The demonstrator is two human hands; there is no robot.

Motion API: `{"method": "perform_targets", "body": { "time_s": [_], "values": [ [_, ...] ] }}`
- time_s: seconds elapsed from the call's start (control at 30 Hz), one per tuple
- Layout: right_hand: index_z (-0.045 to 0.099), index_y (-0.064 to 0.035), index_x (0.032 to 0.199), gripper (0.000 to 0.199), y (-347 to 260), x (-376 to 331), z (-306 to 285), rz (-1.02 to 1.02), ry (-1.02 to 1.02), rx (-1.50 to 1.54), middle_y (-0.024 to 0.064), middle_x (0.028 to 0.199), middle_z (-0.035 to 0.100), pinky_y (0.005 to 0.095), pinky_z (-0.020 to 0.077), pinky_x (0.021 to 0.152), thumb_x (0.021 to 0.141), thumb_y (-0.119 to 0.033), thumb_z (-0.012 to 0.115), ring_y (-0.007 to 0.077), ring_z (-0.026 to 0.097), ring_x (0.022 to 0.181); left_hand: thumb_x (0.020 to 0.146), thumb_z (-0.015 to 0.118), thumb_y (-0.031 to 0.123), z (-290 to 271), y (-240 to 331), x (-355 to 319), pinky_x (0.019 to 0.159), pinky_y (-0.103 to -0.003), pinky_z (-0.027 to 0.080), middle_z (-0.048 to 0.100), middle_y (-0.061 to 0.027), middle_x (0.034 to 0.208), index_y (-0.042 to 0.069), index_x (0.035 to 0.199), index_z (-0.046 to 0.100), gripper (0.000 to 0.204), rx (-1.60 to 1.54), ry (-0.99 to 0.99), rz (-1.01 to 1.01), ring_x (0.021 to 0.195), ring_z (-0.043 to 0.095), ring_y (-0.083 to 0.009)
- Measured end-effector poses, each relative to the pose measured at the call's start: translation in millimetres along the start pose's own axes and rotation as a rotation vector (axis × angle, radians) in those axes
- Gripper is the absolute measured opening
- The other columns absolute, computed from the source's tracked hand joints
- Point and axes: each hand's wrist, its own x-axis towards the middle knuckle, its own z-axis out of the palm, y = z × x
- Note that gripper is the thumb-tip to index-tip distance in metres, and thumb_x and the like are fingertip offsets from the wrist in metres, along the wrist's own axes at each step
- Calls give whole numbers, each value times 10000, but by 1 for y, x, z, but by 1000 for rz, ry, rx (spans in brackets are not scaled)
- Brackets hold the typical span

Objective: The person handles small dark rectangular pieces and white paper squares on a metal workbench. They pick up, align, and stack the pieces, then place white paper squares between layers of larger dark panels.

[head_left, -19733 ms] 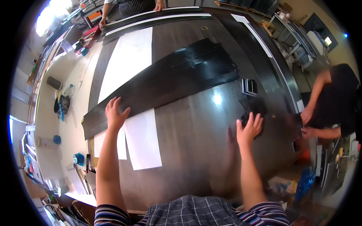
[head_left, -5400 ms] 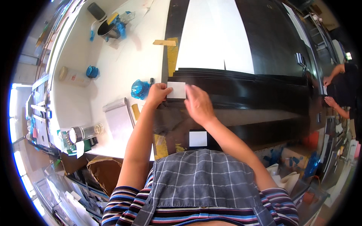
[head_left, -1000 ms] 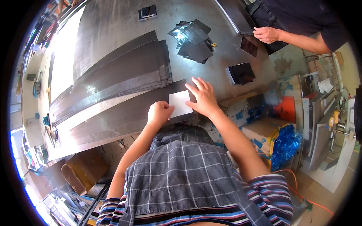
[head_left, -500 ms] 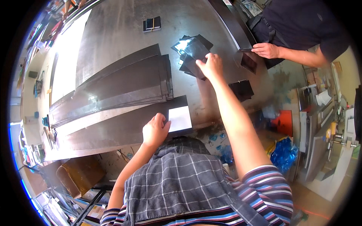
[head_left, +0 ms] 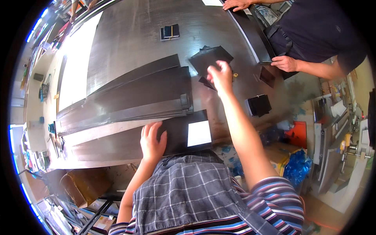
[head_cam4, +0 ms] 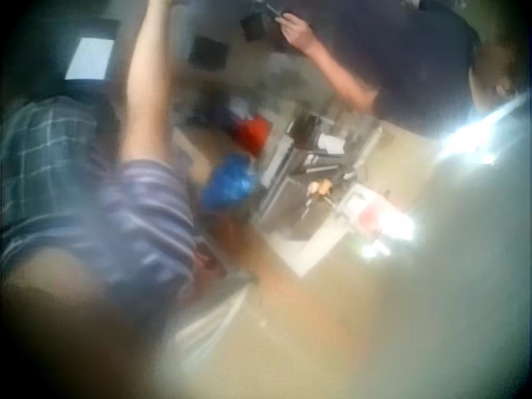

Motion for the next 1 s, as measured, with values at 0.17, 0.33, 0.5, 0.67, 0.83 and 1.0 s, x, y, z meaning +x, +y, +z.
{"method": "perform_targets", "body": {
  "time_s": [0.17, 0.33, 0.5, 0.67, 0.83, 1.0],
  "values": [
    [519, 5, 1233, 491, -5, -89, 26, 291, -390, 155, 125, 942, 628, 249, 524, 520, 776, -37, 694, 128, 629, 624, 697, 745, 76, 5, 11, 71, 1015, -474, 401, 573, -112, 1226, 106, 1148, 634, 465, 127, 74, 270, 1192, 503, -326],
    [528, -18, 1226, 410, 8, -102, 30, 328, -321, 146, 110, 886, 680, 255, 507, 574, 917, -257, 650, 144, 645, 649, 768, 729, 121, 13, -30, 95, 765, -378, 494, 659, -72, 908, 36, 865, 675, 140, -130, -186, -72, 859, 624, -233],
    [595, -8, 1107, 270, 24, -95, 31, 295, -220, 62, 87, 863, 694, 258, 508, 658, 963, -236, 581, 135, 656, 755, 784, 743, 130, 31, -73, 116, 515, -268, 462, 617, -55, 619, -20, 791, 664, 170, -559, -376, -585, 518, 545, -91],
    [642, 22, 1007, 181, 38, -96, 41, 210, -163, 8, 89, 861, 696, 280, 531, 696, 934, -130, 578, 137, 657, 755, 781, 736, 160, 42, -77, 137, 498, -268, 468, 623, -56, 589, -15, 759, 665, 190, -446, -483, -586, 509, 583, -103],
    [668, 24, 974, 166, 40, -96, 51, 155, -155, -89, 104, 844, 705, 298, 539, 714, 899, -109, 604, 153, 669, 751, 794, 728, 182, 47, -86, 149, 522, -266, 488, 640, -60, 590, -11, 732, 674, 210, -378, -550, -521, 526, 617, -120],
    [690, -15, 970, 154, 52, -95, 54, 86, -167, -236, 139, 874, 712, 336, 537, 754, 889, -119, 609, 235, 691, 797, 813, 731, 175, 52, -92, 152, 450, -235, 420, 585, -18, 573, 10, 686, 627, 233, -439, -570, -555, 480, 536, -87]
  ]
}}
